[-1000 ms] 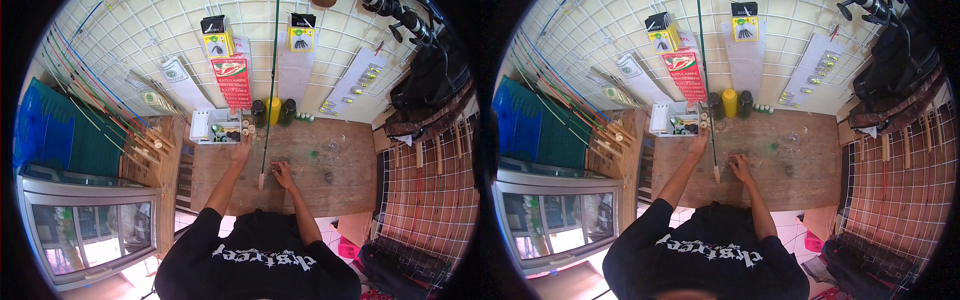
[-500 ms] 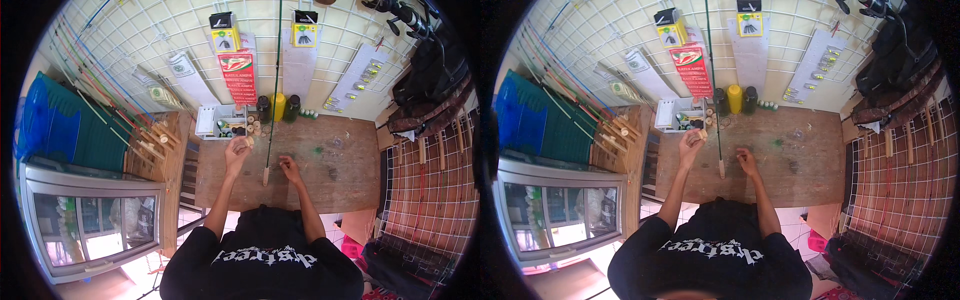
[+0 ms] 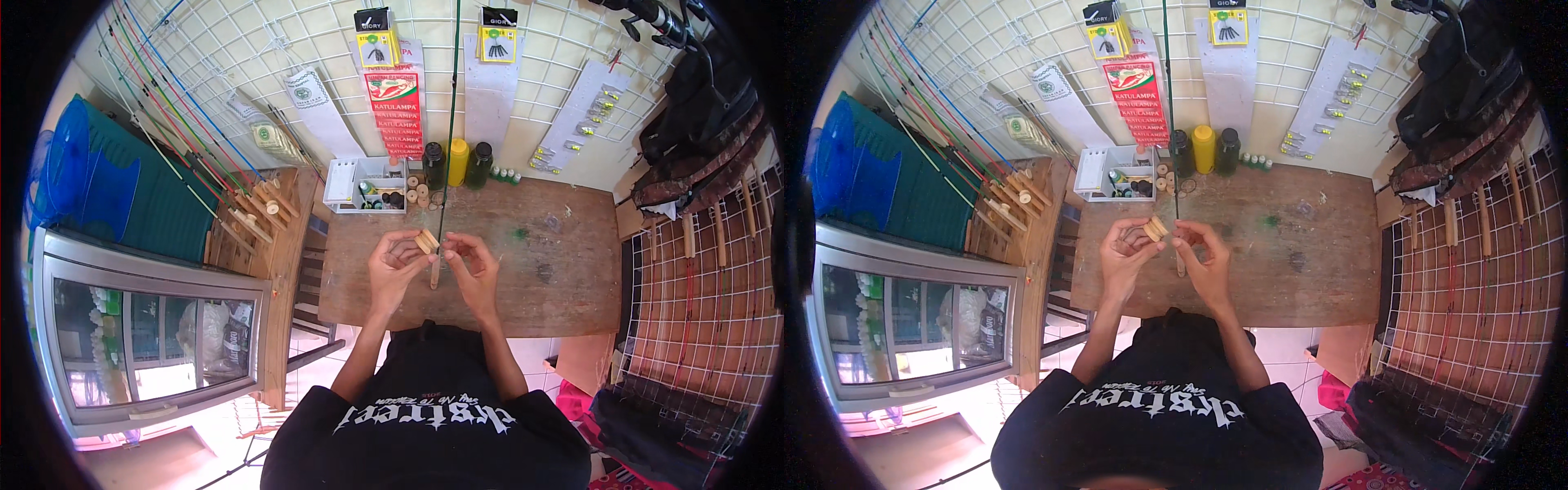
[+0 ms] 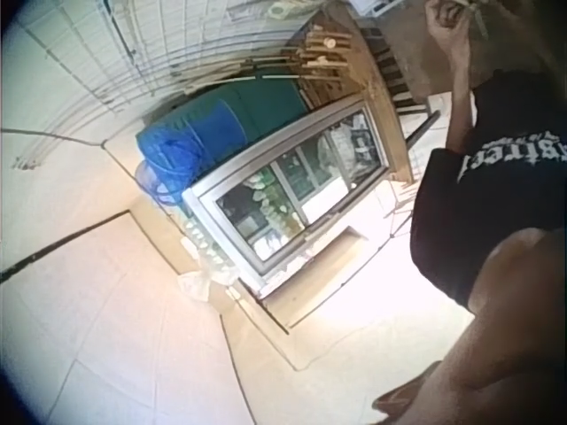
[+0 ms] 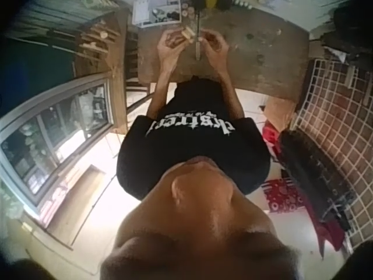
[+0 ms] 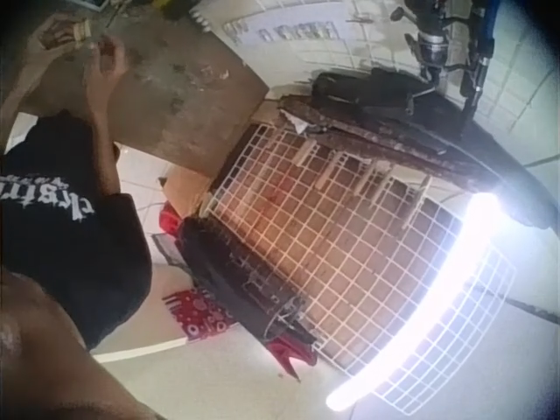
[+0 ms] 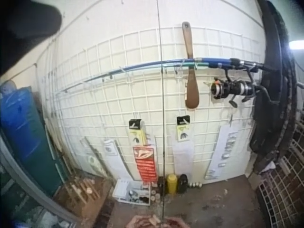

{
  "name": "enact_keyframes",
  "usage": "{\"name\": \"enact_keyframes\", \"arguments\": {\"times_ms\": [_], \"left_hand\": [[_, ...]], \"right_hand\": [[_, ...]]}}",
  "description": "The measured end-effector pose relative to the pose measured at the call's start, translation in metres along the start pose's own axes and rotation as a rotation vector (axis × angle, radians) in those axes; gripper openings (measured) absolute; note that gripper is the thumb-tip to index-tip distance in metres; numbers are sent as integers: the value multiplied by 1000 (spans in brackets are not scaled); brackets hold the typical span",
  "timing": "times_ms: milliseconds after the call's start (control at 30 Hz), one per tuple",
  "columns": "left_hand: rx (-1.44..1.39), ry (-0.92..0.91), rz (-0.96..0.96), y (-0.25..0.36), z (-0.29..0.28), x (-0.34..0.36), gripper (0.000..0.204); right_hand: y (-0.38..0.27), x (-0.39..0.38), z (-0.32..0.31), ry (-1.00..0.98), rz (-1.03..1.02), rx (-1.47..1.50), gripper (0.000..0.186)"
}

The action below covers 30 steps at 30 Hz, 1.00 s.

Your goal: Replacing or repairing a cork handle and line guides on a fishing rod.

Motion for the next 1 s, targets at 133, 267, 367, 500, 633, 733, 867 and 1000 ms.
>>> {"name": "enact_keyframes", "arguments": {"times_ms": [133,267,367,500,633,733,867,1000], "left_hand": [[-23,-37,69,-1,3,-4,40],[96,-56,324,22,7,-10,39],[158,-66,417,32,13,-17,39],[207,-10,474,34,11,-20,41],[265,-23,496,34,15,-20,45],[320,-12,585,40,17,-24,47],[491,-58,710,44,23,-29,50],[611,-144,810,56,40,-37,49]], "right_hand": [[-36,-6,-2,42,-260,-205,21],[-71,-16,-8,157,-559,-322,23],[-79,-21,-6,141,-630,-377,24],[-76,-19,-6,132,-594,-365,25],[-74,-18,-9,142,-572,-378,24],[-72,-18,-11,135,-573,-357,23],[-75,-16,-14,135,-561,-362,23],[-65,-11,-18,142,-368,-326,21]]}}
Point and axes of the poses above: each hand's wrist, its own x-axis towards the middle knuckle, its own z-axis out of the palm, y = z × x, the point moved 10 cm from there along x, towards the middle knuckle, and after that the axes turned 15 degrees about y, right-handed, at the moved point
